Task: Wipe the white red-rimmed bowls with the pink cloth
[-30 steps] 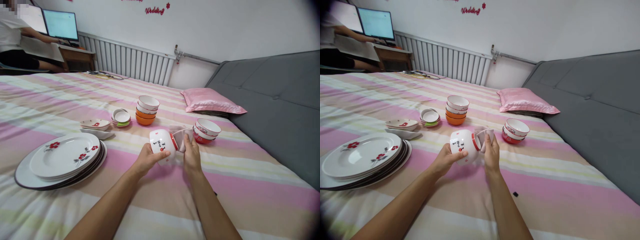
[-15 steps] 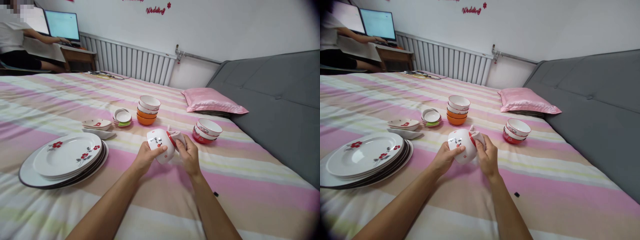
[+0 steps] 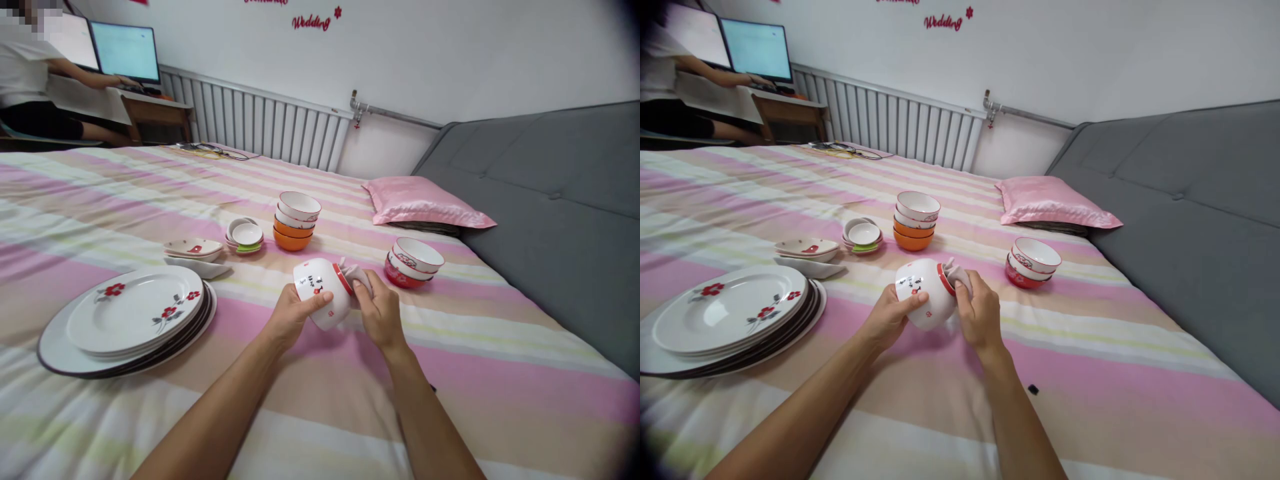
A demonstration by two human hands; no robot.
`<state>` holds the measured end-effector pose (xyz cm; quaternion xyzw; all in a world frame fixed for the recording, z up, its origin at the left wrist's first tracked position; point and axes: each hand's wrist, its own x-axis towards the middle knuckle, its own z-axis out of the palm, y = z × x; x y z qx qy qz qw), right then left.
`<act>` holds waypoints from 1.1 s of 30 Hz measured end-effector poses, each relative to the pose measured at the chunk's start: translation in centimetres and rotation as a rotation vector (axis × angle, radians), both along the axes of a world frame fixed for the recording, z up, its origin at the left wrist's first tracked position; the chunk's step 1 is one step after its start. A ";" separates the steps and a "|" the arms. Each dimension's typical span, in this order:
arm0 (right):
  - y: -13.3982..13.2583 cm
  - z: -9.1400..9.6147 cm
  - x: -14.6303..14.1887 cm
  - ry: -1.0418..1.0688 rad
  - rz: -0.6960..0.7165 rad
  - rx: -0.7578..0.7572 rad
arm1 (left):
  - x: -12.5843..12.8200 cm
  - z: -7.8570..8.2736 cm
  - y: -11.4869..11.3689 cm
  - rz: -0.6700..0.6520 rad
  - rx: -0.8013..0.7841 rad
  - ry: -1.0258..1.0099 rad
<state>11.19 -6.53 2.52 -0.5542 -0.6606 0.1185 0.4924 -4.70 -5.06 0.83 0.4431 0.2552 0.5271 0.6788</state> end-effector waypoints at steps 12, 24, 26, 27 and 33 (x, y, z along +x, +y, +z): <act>-0.3 0.0 -0.7 0.148 -0.006 0.053 | 0.0 0.1 -0.2 -0.066 0.017 0.046; -0.1 0.1 -0.4 0.547 0.185 0.025 | -0.1 0.2 -0.3 -0.037 -0.032 0.005; -0.1 0.2 -0.3 0.560 0.170 0.031 | -0.1 0.2 -0.3 -0.035 -0.034 -0.001; -0.1 0.3 -0.2 0.550 0.152 0.043 | -0.1 0.2 -0.3 -0.038 -0.035 -0.007; 0.5 0.0 0.9 0.489 0.009 0.101 | -0.1 0.1 -0.2 -0.047 -0.045 -0.035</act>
